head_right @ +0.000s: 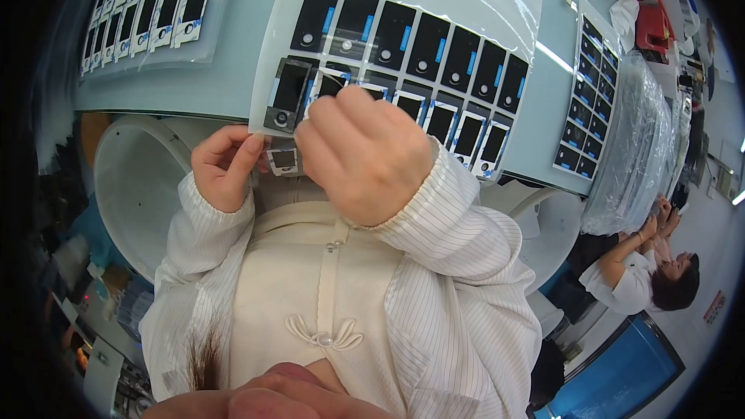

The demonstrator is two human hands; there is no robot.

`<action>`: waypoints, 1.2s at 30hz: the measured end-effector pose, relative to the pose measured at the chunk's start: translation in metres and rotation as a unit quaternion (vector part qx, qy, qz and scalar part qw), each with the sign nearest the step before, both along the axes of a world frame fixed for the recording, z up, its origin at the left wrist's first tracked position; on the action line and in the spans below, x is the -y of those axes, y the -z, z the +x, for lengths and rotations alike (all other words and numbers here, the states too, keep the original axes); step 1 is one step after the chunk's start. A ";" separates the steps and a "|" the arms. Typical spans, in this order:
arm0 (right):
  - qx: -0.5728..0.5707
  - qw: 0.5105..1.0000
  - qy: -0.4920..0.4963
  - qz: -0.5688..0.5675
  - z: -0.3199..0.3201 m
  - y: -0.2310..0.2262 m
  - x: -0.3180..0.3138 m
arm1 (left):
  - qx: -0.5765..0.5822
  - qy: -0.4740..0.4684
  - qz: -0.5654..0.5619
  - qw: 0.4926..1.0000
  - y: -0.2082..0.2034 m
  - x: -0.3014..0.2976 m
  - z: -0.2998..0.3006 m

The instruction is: Peeling protective film from small electronic components and placing them into a tray.

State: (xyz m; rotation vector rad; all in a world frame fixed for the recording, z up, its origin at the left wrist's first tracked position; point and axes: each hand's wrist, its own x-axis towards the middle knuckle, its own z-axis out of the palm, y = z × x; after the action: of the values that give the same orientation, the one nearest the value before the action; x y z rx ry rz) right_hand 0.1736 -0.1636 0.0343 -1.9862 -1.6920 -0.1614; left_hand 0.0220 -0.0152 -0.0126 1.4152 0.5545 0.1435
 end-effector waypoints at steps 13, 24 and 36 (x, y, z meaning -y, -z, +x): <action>-0.028 0.937 0.256 0.237 0.006 -0.015 0.038 | 0.008 -0.006 -0.008 1.000 -0.001 0.000 -0.001; 0.083 0.996 0.023 -0.031 -0.002 0.001 0.041 | 0.000 -0.012 0.006 1.000 0.001 0.000 0.000; -0.030 0.998 0.039 0.035 0.008 0.005 0.035 | -0.002 -0.026 0.006 1.000 0.002 0.001 -0.001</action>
State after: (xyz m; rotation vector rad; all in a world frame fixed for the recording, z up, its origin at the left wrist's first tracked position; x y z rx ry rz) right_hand 0.1817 -0.1981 0.0296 -1.9866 -1.5516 -0.1857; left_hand 0.0214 -0.0162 -0.0145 1.4136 0.5949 0.1858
